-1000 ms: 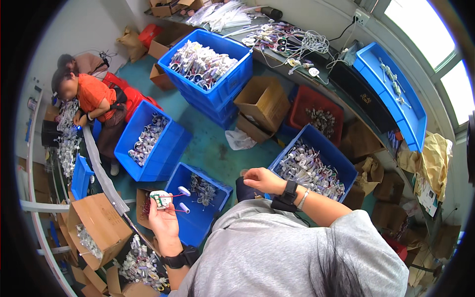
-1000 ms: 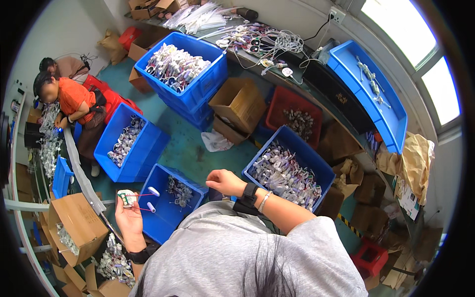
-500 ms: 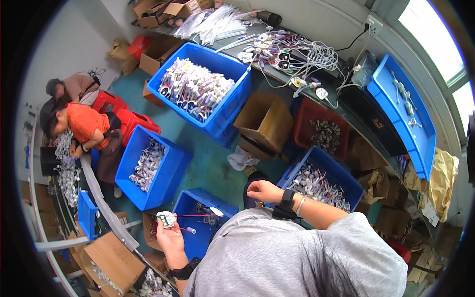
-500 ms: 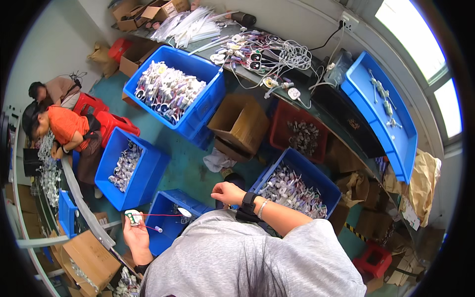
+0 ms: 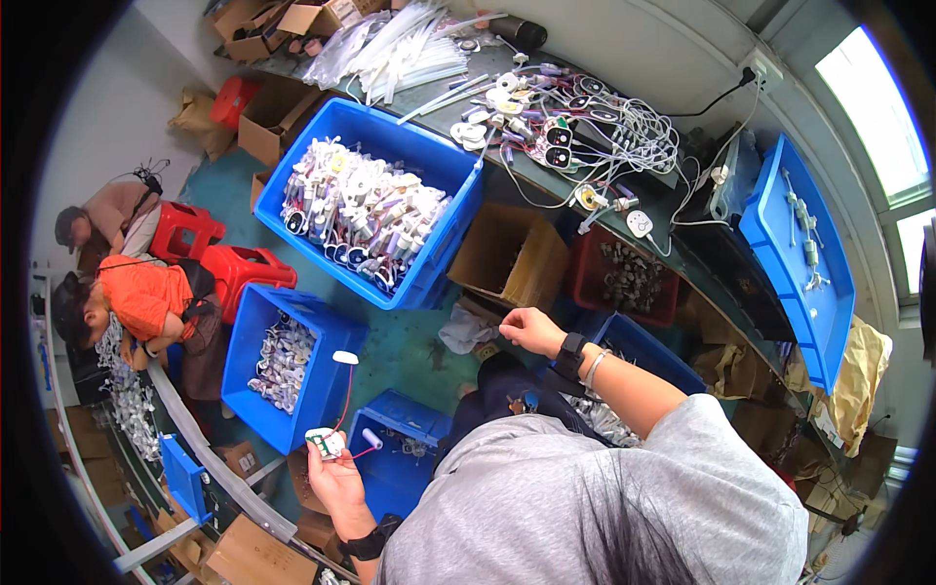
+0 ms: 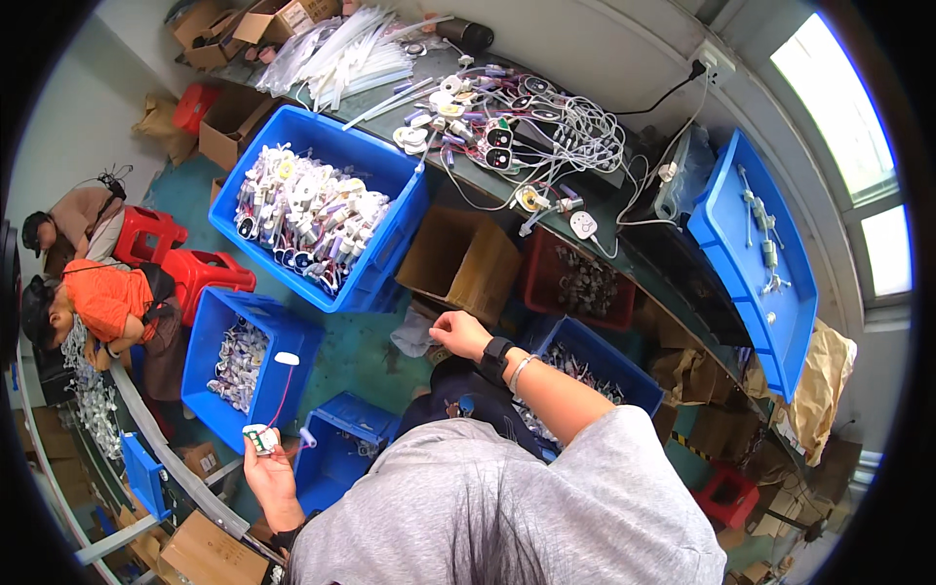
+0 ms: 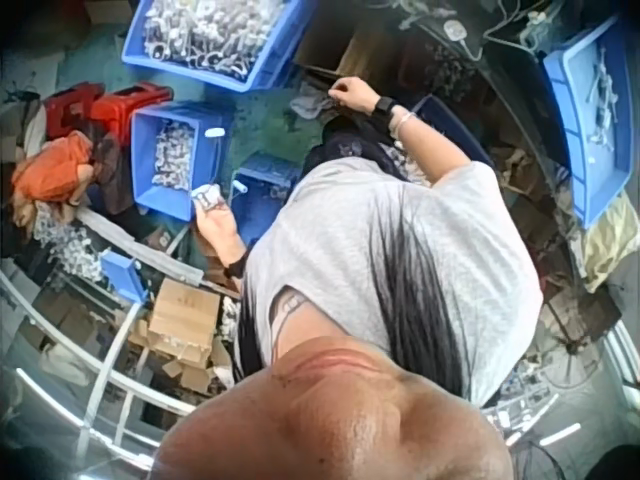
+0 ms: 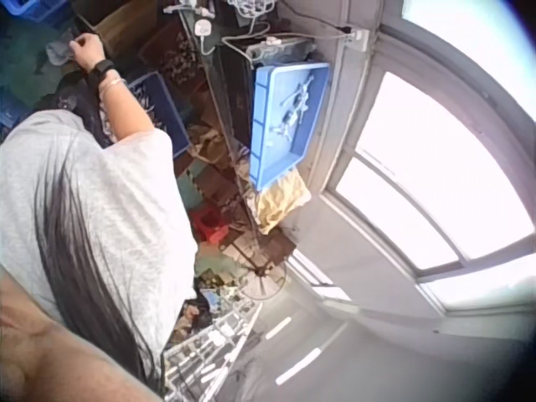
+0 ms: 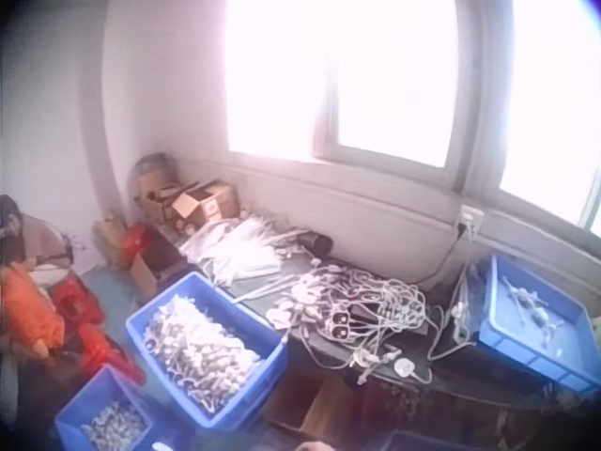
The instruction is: Assembling and sorting electronic components, wires, and PCB boards in a workshop environment.
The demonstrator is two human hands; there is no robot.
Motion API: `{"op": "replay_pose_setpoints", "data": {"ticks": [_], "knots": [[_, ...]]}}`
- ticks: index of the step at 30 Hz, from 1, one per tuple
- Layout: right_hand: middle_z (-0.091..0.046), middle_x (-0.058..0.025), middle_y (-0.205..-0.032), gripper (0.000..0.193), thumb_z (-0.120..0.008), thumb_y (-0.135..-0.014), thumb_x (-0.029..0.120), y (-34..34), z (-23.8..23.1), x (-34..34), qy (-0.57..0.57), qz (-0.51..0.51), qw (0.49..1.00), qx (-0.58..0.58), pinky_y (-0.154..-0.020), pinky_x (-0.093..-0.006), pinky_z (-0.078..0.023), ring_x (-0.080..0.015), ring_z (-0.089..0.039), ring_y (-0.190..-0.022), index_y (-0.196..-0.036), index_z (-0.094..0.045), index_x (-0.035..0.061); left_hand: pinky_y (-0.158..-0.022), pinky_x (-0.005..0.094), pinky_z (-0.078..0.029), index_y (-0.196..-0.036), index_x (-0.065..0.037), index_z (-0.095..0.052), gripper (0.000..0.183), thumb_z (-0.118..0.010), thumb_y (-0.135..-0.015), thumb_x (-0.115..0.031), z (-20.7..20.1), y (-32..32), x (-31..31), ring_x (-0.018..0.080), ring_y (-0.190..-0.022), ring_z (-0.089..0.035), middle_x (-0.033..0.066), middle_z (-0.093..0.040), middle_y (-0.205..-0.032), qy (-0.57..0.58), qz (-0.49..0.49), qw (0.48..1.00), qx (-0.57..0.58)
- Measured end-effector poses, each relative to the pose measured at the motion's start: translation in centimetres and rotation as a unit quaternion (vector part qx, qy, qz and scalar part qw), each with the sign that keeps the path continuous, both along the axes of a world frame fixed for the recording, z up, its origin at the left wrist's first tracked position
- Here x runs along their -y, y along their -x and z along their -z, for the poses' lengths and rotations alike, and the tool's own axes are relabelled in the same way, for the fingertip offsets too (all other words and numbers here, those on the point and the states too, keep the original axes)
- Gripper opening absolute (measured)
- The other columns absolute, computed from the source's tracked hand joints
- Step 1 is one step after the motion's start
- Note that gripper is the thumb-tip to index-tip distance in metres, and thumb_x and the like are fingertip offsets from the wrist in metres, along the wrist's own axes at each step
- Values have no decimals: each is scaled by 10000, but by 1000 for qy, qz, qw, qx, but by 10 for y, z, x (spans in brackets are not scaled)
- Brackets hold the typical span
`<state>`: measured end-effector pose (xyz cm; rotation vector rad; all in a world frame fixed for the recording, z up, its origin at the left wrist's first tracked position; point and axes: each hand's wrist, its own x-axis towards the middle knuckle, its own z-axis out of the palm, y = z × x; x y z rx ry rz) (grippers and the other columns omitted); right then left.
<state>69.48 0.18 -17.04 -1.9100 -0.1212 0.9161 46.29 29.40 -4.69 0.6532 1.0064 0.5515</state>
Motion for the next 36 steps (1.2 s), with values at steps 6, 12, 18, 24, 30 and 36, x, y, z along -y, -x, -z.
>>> {"op": "replay_pose_setpoints", "data": {"ticks": [6,12,18,24,30,36], "knots": [[-628,-97,-767,237,-574,-797,214,13,-34,-14,-36,11,998,41,-649,-294,-467,-174,-589,-689,-876,-600,-7,-534,231,-503,-1003,-30,-520,243,-486,-884,-238,8,-4,-25,225,-820,-610,97,-604,-917,30,27,999,20],[-600,-47,-727,202,-567,-818,176,64,-27,19,-50,78,996,-18,-603,-246,-458,-104,-550,-646,-872,-589,-18,-518,229,-496,-969,-39,-525,208,-465,-893,-224,9,-36,-35,205,-768,-614,91,-603,-850,29,91,995,29],[-596,-54,-770,224,-561,-827,171,96,-46,16,-86,135,983,-93,-625,-241,-467,-114,-551,-681,-928,-577,-28,-532,236,-496,-957,-40,-516,186,-469,-889,-207,5,-45,-26,211,-756,-614,103,-601,-858,18,156,987,34],[-574,-115,-961,257,-589,-789,205,93,-215,-29,-257,-195,910,260,-764,-334,-446,-271,-555,-887,-979,-569,34,-531,240,-502,-959,-36,-512,186,-468,-889,-203,5,-48,-32,221,-774,-617,101,-600,-871,6,189,982,28],[-559,-131,-848,324,-527,-839,300,108,-297,-45,-511,-438,706,222,-713,-392,-410,-305,-533,-794,-931,-527,-11,-535,240,-506,-959,-37,-514,182,-464,-890,-198,1,-58,-25,214,-769,-618,100,-601,-860,0,211,976,48],[-559,-191,-817,361,-558,-810,327,118,-297,-38,-479,-412,736,244,-708,-425,-407,-357,-531,-801,-938,-530,-10,-520,243,-506,-940,-44,-522,175,-469,-888,-202,6,-59,-22,206,-753,-619,91,-603,-843,-1,225,973,57]]}}
